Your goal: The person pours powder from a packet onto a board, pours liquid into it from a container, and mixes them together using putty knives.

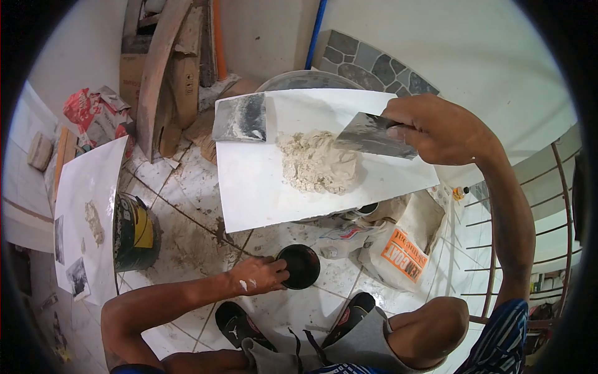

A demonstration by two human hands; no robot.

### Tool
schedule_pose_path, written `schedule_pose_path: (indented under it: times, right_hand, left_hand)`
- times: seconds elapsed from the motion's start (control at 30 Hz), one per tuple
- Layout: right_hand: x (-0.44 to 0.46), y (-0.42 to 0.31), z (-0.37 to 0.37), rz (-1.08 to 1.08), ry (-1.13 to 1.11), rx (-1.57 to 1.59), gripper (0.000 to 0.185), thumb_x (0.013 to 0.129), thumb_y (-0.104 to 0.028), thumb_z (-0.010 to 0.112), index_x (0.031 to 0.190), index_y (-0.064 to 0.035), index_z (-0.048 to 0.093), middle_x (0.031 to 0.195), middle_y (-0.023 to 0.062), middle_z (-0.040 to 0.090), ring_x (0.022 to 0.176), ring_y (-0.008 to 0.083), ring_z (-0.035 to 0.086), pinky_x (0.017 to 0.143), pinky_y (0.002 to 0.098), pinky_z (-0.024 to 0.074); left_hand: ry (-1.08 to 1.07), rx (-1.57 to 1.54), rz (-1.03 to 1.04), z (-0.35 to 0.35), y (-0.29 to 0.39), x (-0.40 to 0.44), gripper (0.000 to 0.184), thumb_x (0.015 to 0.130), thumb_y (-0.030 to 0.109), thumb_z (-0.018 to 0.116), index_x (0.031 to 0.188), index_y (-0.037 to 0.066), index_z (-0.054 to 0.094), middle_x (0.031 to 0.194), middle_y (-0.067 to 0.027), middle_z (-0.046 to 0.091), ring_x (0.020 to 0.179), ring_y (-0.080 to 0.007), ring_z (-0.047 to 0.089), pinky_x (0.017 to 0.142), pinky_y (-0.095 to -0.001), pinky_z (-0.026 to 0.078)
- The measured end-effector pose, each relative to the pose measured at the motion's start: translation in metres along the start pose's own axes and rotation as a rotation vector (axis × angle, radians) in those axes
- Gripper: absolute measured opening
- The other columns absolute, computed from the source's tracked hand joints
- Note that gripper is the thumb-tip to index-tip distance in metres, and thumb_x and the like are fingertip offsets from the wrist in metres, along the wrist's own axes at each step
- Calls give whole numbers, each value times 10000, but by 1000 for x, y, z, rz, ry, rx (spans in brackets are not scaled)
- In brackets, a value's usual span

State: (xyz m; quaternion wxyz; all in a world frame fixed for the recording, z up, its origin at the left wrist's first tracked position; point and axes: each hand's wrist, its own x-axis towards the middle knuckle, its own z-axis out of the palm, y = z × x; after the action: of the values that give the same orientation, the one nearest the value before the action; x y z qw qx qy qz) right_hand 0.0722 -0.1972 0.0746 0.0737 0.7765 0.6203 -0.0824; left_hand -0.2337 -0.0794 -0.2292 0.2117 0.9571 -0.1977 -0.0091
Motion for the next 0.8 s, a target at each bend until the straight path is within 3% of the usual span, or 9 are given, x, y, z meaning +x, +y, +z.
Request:
schedule_pose_path:
  times: [0.03, 0.13, 0.27, 0.37, 0.4, 0.5, 0.7, 0.8]
  right_hand:
    - [3, -1, -3, -10, -38, 33, 235, 953, -129, 579, 1161, -42, 646, 992, 114, 632, 1018, 310, 592, 881, 450, 476]
    - [2, -8, 10, -200, 117, 56, 231, 868, -67, 596, 1077, -3, 670, 990, 148, 648, 1002, 325, 617, 859, 460, 502]
    - [-10, -34, 36, -388, 301, -219, 297, 791, -53, 622, 1086, -33, 657, 1012, 132, 595, 948, 296, 571, 836, 418, 480]
    - [-23, -41, 42, -374, 235, -225, 520, 719, 53, 657, 1218, -90, 632, 1024, 93, 577, 965, 290, 544, 837, 401, 482]
    - [-28, -42, 35, -372, 229, -276, 523, 719, 43, 669, 1222, -94, 631, 1038, 91, 584, 985, 282, 547, 853, 397, 478]
    - [-36, -47, 19, -316, 300, -394, 264, 863, -149, 570, 1088, -43, 658, 1045, 107, 597, 1005, 263, 550, 887, 381, 453]
    - [-32, -47, 54, -442, 398, -282, 332, 772, -76, 663, 1104, -67, 661, 1022, 82, 581, 1009, 241, 550, 885, 404, 447]
    - [-40, -39, 29, -340, 314, -295, 401, 723, -9, 683, 1118, -75, 665, 1009, 83, 577, 1009, 257, 550, 880, 413, 445]
  left_hand:
    - [2, -3, 0, 0, 0, 0, 314, 864, 361, 727, 969, 82, 626, 969, -78, 547, 824, -255, 690, 679, -360, 602]
    - [14, -6, 5, 1, 1, 0, 319, 860, 361, 732, 968, 81, 625, 969, -78, 545, 815, -252, 686, 675, -358, 601]
    - [17, -13, 7, 2, 0, -2, 323, 847, 359, 740, 968, 83, 623, 972, -81, 546, 802, -254, 680, 668, -364, 596]
    - [16, -23, -1, 3, 0, -3, 318, 833, 347, 747, 976, 92, 621, 975, -85, 549, 801, -264, 678, 671, -376, 592]
    - [17, -26, -3, 4, 0, -3, 316, 829, 342, 750, 979, 96, 620, 976, -86, 550, 801, -268, 678, 672, -380, 591]
    - [7, -36, -5, 4, -2, -3, 318, 844, 357, 725, 959, 90, 596, 995, -95, 540, 829, -305, 675, 679, -384, 585]
    - [15, -20, -8, -1, 0, 0, 324, 803, 341, 764, 969, 105, 616, 987, -75, 565, 823, -277, 687, 670, -386, 592]
    - [42, -13, -10, -2, 2, -1, 293, 856, 347, 714, 949, 96, 595, 985, -91, 549, 821, -296, 675, 674, -389, 583]
